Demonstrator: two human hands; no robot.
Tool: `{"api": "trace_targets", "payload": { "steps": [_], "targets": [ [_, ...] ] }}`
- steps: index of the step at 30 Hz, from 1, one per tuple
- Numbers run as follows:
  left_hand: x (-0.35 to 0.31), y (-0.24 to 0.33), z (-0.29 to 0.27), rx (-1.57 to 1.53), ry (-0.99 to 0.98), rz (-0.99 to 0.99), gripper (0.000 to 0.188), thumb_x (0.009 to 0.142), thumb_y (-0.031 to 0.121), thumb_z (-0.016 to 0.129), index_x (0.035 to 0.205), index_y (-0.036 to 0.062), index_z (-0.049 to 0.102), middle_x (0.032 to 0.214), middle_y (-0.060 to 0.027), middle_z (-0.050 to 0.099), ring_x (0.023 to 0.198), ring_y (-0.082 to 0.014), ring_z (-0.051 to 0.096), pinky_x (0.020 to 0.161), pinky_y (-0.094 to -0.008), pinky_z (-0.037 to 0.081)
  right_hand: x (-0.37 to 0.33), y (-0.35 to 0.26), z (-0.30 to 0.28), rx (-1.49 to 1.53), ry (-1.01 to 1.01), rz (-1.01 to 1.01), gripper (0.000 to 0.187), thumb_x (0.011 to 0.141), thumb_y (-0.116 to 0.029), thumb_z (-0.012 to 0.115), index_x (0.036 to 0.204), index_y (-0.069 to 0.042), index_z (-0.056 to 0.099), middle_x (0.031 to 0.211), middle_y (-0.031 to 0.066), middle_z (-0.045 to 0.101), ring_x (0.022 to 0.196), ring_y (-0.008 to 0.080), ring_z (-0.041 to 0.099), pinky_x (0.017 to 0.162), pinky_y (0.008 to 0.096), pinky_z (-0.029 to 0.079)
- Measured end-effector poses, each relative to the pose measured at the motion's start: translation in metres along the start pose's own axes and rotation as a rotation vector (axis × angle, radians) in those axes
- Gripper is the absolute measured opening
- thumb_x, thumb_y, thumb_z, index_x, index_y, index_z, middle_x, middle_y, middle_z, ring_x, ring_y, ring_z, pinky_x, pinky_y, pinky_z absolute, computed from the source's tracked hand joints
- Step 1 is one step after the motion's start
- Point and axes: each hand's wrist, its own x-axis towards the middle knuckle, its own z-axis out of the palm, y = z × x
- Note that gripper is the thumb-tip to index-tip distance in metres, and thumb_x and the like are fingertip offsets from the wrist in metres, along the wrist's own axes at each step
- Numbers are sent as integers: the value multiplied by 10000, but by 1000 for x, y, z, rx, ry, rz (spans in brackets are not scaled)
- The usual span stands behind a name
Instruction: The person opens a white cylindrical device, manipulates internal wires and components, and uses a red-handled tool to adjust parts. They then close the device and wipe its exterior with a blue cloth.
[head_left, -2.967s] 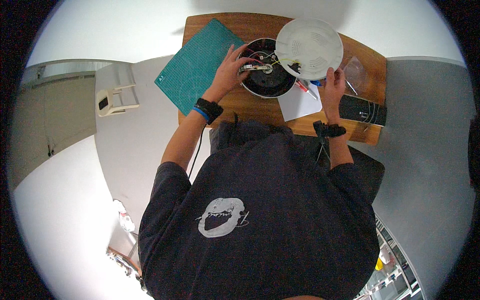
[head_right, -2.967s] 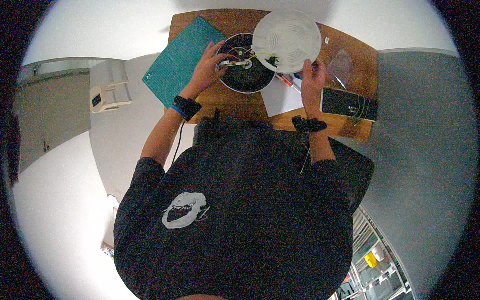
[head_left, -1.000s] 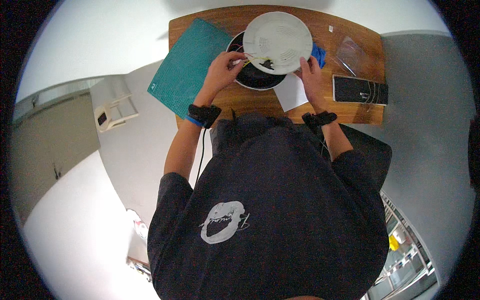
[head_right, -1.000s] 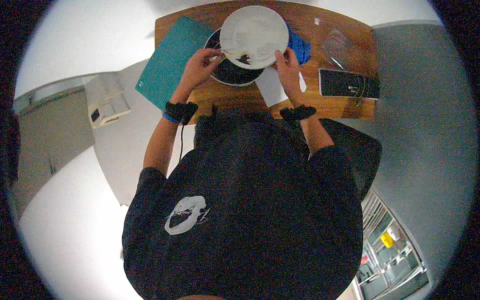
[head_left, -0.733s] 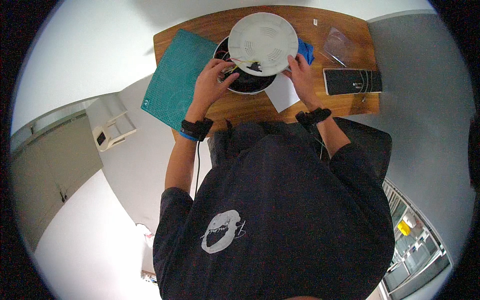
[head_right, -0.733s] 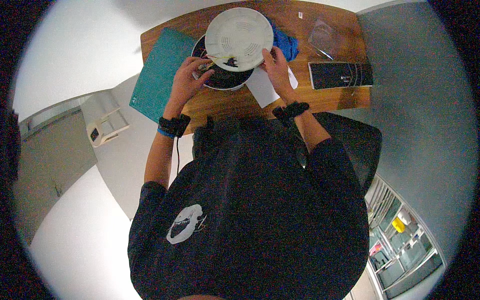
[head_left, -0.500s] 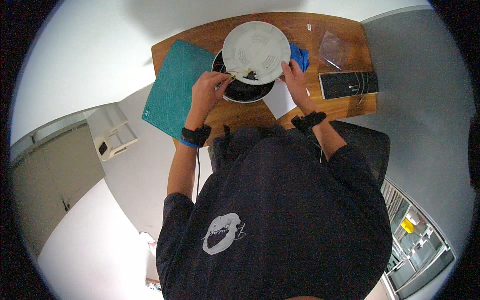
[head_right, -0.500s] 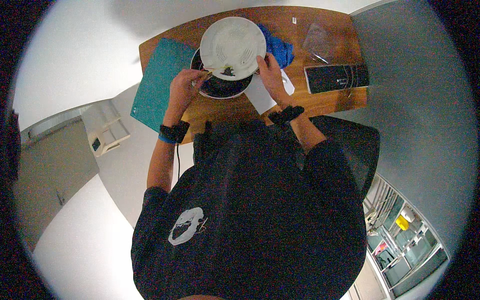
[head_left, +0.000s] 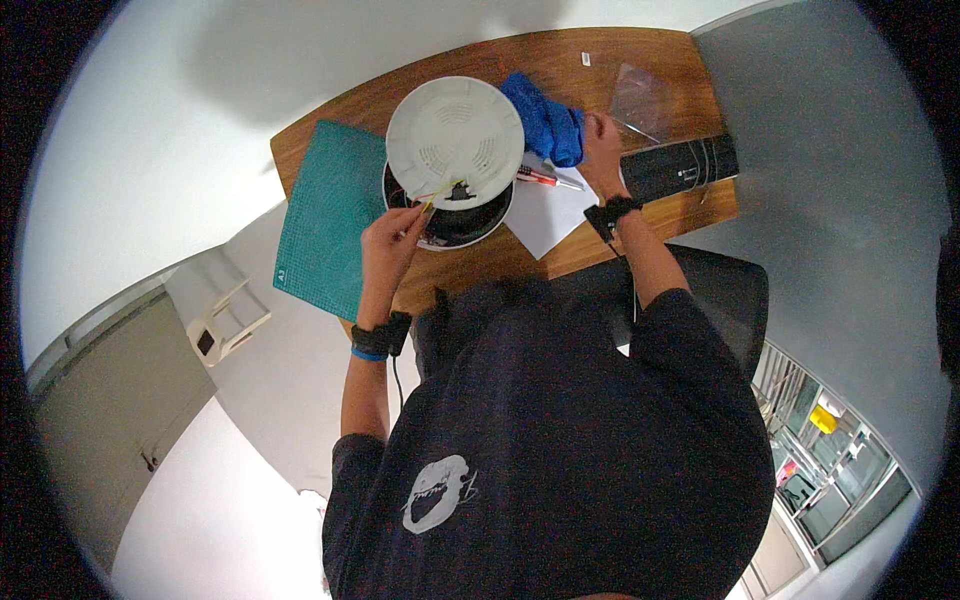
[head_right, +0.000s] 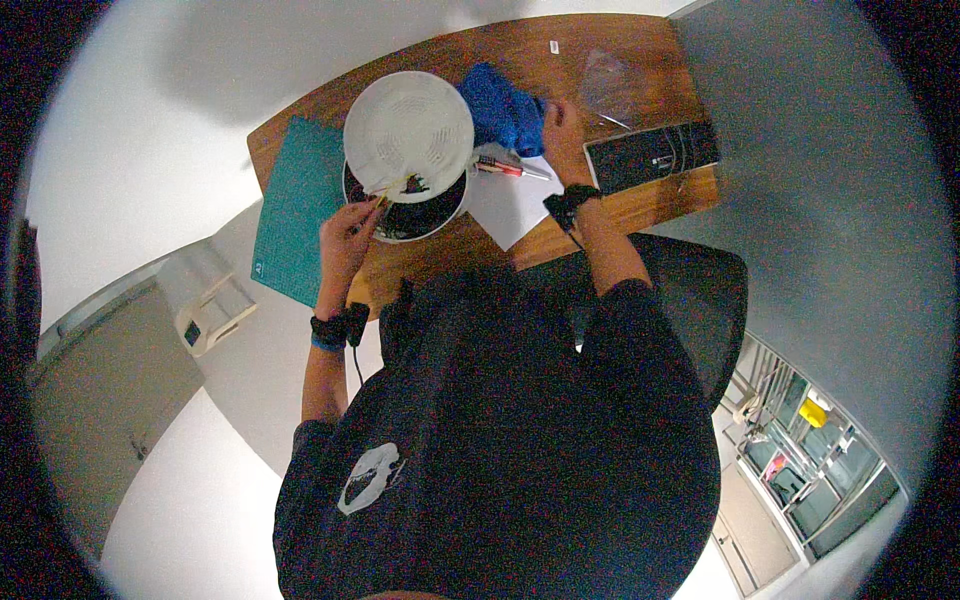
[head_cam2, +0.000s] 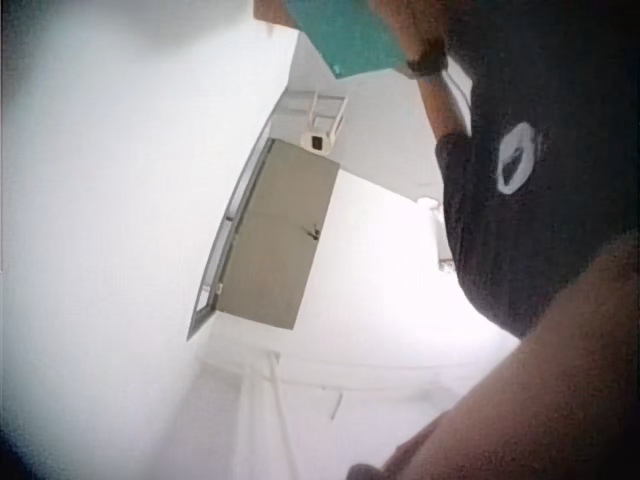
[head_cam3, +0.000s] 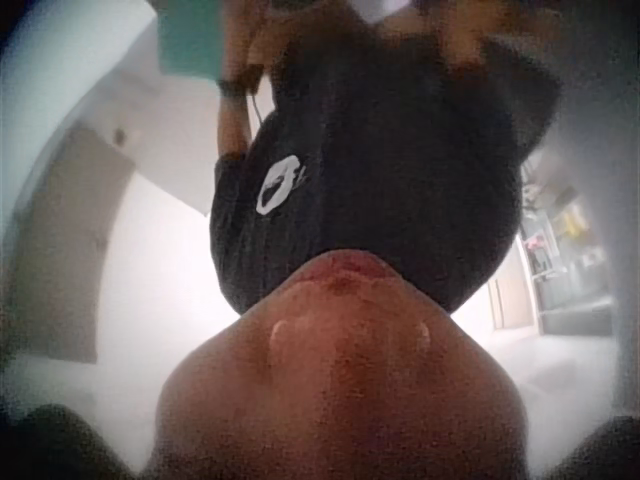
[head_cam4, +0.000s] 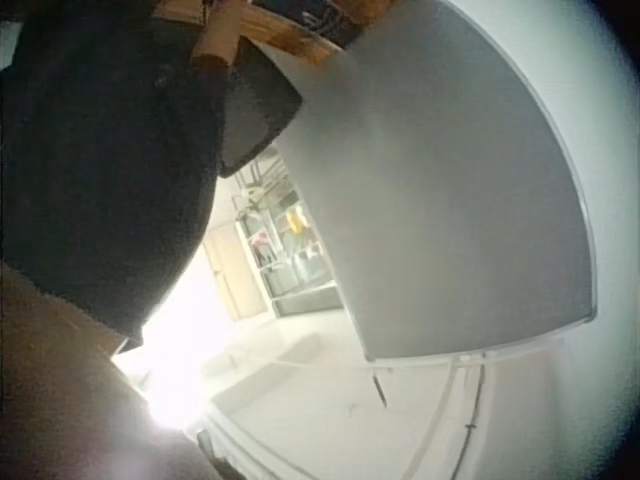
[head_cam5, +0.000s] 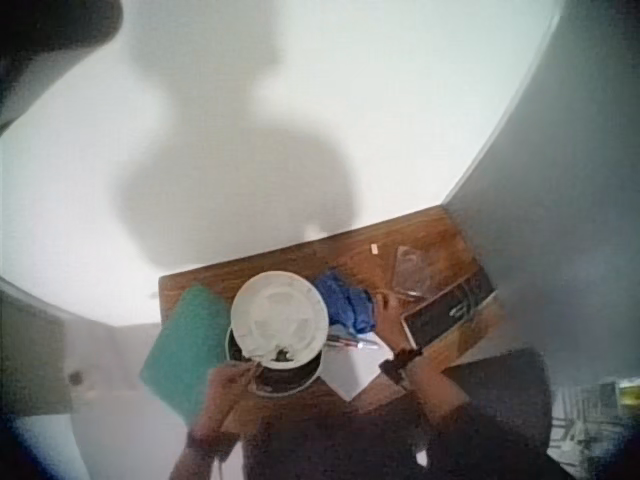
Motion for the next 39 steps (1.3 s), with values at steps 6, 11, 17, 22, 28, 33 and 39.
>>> {"api": "trace_targets", "payload": {
  "steps": [6,11,17,22,28,33,39],
  "targets": [
    [-2,2,4,63,-21,36,172,923,102,769,1083,46,798,988,-123,764,788,-257,726,691,-336,556,87,131,-39,-495,283,-57,272,1011,-217,627,1170,-14,711,1157,183,701,1064,348,683,930,441,545],
    [-4,2,-4,69,-105,-96,208,918,75,766,1123,51,792,1057,-128,774,923,-261,749,793,-334,576,137,172,-45,-613,33,137,304,945,-291,692,1151,-76,753,1114,175,760,1043,327,720,886,453,573],
    [-1,-1,-7,-40,-117,-152,215,932,71,753,1143,55,791,1098,-125,786,990,-234,756,844,-325,580,175,208,-37,-880,-154,265,377,900,-351,715,1167,-90,766,1121,187,754,1045,362,710,882,481,571],
    [6,11,-17,-58,-100,-168,214,943,82,746,1151,58,792,1141,-127,783,1035,-232,755,878,-324,580,166,173,-34,-893,-238,212,363,912,-370,702,1130,-86,764,1105,208,745,1048,394,694,906,478,558],
    [5,9,-14,-119,-82,-211,198,940,113,769,1125,43,785,1018,-122,783,862,-171,735,757,-306,571,146,149,-38,-683,-248,123,292,902,-312,736,1071,-76,759,1014,199,750,986,406,704,881,468,566],
    [6,28,-10,-103,-77,-226,188,938,195,799,1041,44,754,931,-84,780,835,-151,734,749,-307,573,135,155,-56,-644,-48,-31,301,845,-298,790,1054,-81,777,1056,155,777,974,345,738,864,455,579],
    [7,25,-2,-117,-74,-145,185,930,208,808,989,48,737,878,-64,767,794,-141,713,718,-313,566,87,84,-42,-35,60,-80,273,994,-236,718,1132,0,735,969,92,758,891,189,713,816,325,565]
  ]
}}
